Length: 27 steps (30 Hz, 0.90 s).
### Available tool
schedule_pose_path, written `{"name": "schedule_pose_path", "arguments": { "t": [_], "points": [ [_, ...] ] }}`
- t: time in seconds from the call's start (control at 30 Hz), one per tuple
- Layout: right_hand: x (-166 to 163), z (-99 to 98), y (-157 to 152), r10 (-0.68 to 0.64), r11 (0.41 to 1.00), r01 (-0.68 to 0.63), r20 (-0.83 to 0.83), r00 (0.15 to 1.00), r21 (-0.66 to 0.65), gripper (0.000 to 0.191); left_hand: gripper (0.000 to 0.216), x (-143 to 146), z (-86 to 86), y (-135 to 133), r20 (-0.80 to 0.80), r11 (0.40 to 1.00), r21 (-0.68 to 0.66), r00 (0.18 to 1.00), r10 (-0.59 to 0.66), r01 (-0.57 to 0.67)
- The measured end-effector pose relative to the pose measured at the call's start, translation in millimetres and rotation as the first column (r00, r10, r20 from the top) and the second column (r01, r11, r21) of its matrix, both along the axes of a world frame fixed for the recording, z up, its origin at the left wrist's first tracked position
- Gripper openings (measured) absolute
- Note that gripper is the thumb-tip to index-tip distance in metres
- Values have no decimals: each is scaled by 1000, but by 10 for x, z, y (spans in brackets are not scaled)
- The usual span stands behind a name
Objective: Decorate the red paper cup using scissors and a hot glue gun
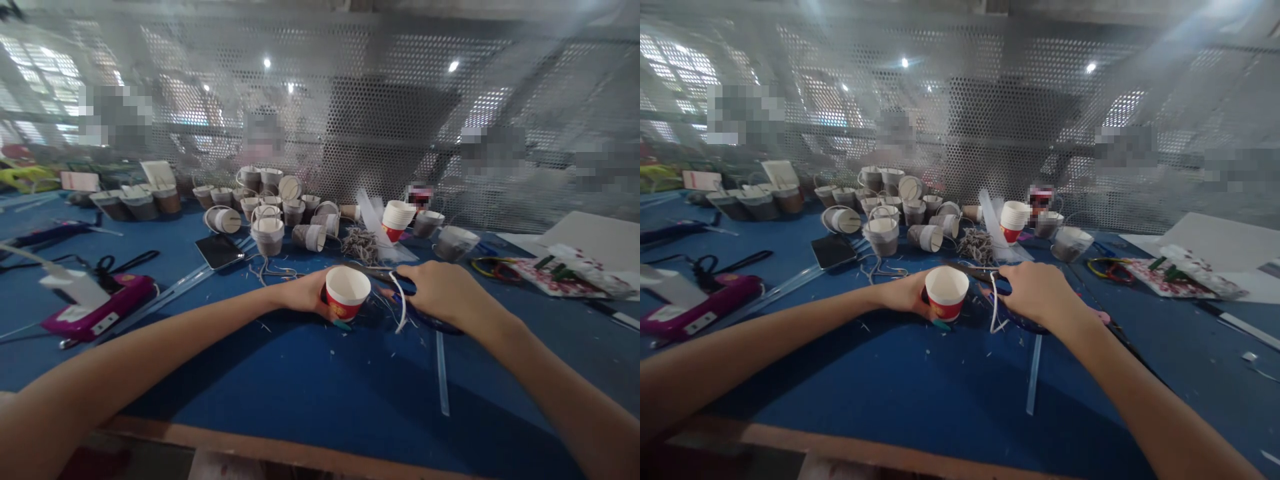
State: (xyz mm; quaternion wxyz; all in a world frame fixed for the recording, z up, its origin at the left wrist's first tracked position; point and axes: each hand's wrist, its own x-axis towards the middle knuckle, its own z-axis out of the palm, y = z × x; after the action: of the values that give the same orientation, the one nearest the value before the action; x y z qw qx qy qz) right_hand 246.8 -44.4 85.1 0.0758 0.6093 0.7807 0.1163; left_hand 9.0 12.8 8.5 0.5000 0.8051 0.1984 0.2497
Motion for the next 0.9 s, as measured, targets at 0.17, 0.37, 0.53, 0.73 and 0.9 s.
{"name": "schedule_pose_path", "arguments": {
  "t": [0.17, 0.37, 0.53, 0.73, 0.9],
  "points": [
    [105, -17, 27, -19, 1000, 16, -109, 994, -23, 49, 118, -6, -26, -32, 0, 993, -79, 996, 92, -92],
    [146, -31, 11, 39, 997, -46, -111, 993, -66, 56, 95, 44, -70, -92, 52, 990, 20, 989, 137, -139],
    [108, 4, -25, 44, 997, -48, -64, 997, -60, 56, 80, 54, -41, -106, 42, 994, 42, 995, 95, -97],
    [76, 16, -41, 17, 998, -19, -35, 999, -65, 56, 80, 60, -63, -95, 71, 996, 47, 995, 68, -71],
    [46, 22, -55, -20, 997, 17, -30, 999, -81, 57, 77, 59, -70, -91, 73, 997, 25, 995, 73, -75]
  ]
}}
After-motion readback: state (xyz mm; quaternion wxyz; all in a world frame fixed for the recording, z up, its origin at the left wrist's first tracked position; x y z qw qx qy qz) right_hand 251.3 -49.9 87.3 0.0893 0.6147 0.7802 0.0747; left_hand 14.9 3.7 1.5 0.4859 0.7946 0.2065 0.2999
